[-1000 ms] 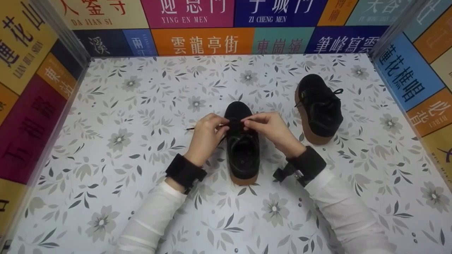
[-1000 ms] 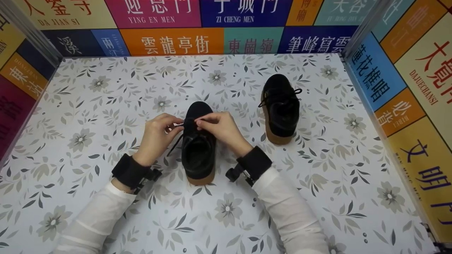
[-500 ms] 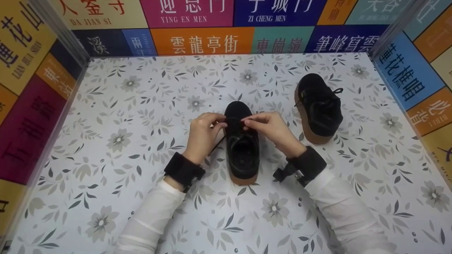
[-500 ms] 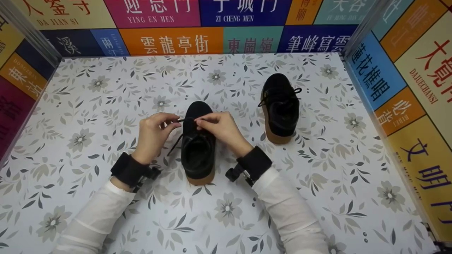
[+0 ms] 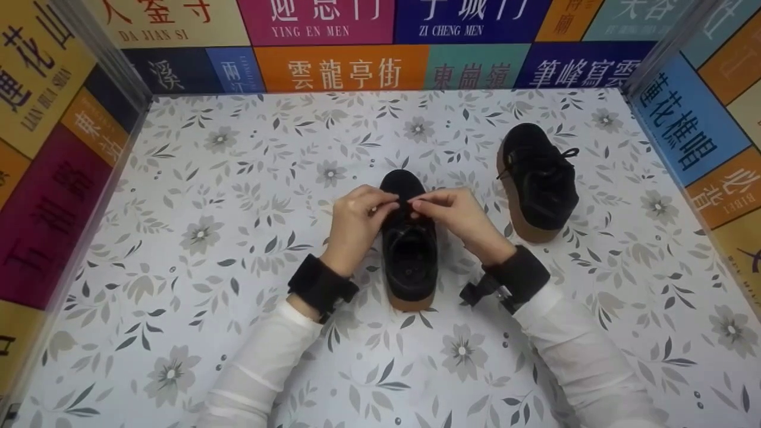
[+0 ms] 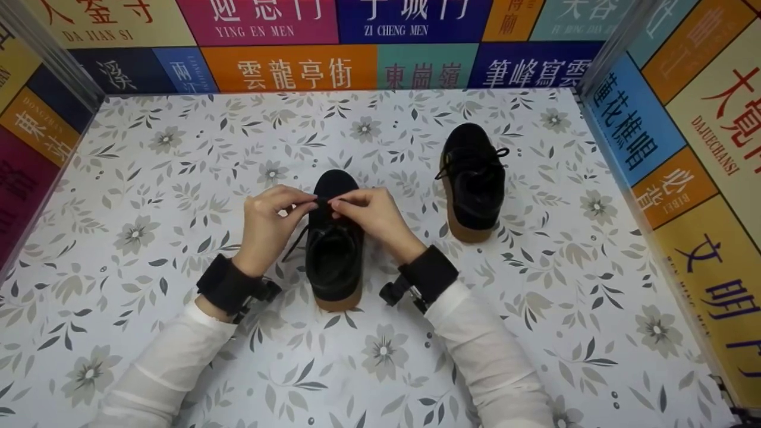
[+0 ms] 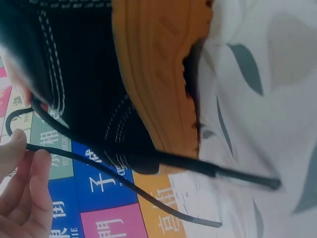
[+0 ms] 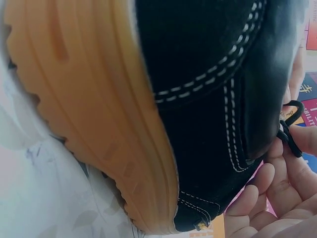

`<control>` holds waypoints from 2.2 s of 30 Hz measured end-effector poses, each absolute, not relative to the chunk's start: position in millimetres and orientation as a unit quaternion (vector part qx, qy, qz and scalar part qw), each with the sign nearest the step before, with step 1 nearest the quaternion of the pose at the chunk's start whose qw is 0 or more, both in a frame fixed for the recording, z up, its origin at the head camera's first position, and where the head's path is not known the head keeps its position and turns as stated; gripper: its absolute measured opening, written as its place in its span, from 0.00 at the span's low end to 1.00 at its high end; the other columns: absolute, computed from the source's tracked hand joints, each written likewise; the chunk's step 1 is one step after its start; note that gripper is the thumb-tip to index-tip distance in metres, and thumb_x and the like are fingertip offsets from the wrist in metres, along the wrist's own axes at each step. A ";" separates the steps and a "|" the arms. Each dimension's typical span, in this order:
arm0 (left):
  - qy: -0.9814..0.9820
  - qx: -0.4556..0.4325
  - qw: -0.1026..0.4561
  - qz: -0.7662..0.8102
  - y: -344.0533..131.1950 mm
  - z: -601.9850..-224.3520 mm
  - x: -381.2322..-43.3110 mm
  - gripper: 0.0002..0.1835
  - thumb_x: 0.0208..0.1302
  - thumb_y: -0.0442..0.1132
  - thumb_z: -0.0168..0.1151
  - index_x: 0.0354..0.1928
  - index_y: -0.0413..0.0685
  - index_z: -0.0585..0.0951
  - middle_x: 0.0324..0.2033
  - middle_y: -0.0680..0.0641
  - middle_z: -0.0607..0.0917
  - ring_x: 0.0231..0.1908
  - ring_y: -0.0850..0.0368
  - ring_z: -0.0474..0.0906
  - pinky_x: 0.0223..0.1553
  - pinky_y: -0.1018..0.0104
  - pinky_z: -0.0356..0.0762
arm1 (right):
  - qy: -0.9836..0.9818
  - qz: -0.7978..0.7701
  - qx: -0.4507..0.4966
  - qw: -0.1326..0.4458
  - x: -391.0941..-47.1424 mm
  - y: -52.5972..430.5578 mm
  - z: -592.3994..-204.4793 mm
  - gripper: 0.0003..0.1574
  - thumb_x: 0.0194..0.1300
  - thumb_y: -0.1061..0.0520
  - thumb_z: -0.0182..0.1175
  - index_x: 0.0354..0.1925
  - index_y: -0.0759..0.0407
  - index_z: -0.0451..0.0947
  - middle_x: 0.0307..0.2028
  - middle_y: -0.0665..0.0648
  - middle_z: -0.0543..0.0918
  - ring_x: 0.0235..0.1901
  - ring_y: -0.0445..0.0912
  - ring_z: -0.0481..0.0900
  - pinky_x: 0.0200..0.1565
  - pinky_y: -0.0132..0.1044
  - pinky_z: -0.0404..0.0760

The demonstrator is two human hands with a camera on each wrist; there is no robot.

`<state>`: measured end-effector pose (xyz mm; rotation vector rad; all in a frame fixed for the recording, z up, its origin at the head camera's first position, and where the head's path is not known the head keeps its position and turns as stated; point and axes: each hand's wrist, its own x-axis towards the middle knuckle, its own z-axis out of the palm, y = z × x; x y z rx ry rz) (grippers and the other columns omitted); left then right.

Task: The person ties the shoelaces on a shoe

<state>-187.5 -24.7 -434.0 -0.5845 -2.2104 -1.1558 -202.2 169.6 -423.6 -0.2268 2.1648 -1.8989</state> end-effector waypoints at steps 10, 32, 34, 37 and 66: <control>-0.827 -0.221 0.281 -0.435 -12.7 -433.2 -185.9 0.04 0.56 0.35 0.67 0.35 0.45 0.86 0.32 0.49 0.88 0.35 0.60 0.84 0.41 0.76 0.78 | 0.745 -0.651 -0.080 0.123 -203.4 170.8 -423.9 0.16 0.62 0.57 0.63 0.42 0.69 0.82 0.28 0.50 0.86 0.32 0.41 0.83 0.40 0.32 0.80; -0.800 -0.187 0.203 -0.532 -4.3 -434.9 -181.3 0.05 0.59 0.35 0.65 0.35 0.42 0.84 0.31 0.48 0.87 0.29 0.64 0.83 0.33 0.78 0.79 | 0.755 -0.643 -0.056 0.113 -201.8 171.2 -422.3 0.16 0.61 0.58 0.63 0.43 0.70 0.82 0.31 0.47 0.87 0.34 0.40 0.83 0.42 0.32 0.80; -0.797 -0.190 0.198 -0.538 -4.7 -435.3 -181.2 0.04 0.59 0.35 0.65 0.35 0.42 0.84 0.31 0.48 0.87 0.29 0.65 0.83 0.33 0.77 0.79 | 0.752 -0.647 -0.055 0.115 -201.8 171.1 -422.4 0.16 0.61 0.59 0.63 0.43 0.70 0.82 0.31 0.47 0.87 0.33 0.40 0.83 0.42 0.32 0.80; -0.789 -0.201 0.191 -0.549 -5.9 -436.4 -181.3 0.04 0.58 0.34 0.65 0.35 0.42 0.84 0.31 0.48 0.87 0.31 0.65 0.83 0.34 0.76 0.80 | 0.749 -0.650 -0.056 0.117 -201.9 171.2 -422.9 0.17 0.62 0.58 0.63 0.44 0.70 0.81 0.31 0.47 0.87 0.33 0.40 0.83 0.42 0.32 0.80; -0.802 -0.210 0.152 -0.539 -6.1 -438.3 -192.3 0.10 0.52 0.42 0.70 0.33 0.44 0.84 0.29 0.51 0.86 0.29 0.64 0.80 0.33 0.74 0.78 | 0.785 -0.607 -0.071 0.100 -198.4 171.8 -417.0 0.16 0.59 0.54 0.66 0.40 0.66 0.84 0.37 0.53 0.87 0.40 0.42 0.81 0.46 0.33 0.76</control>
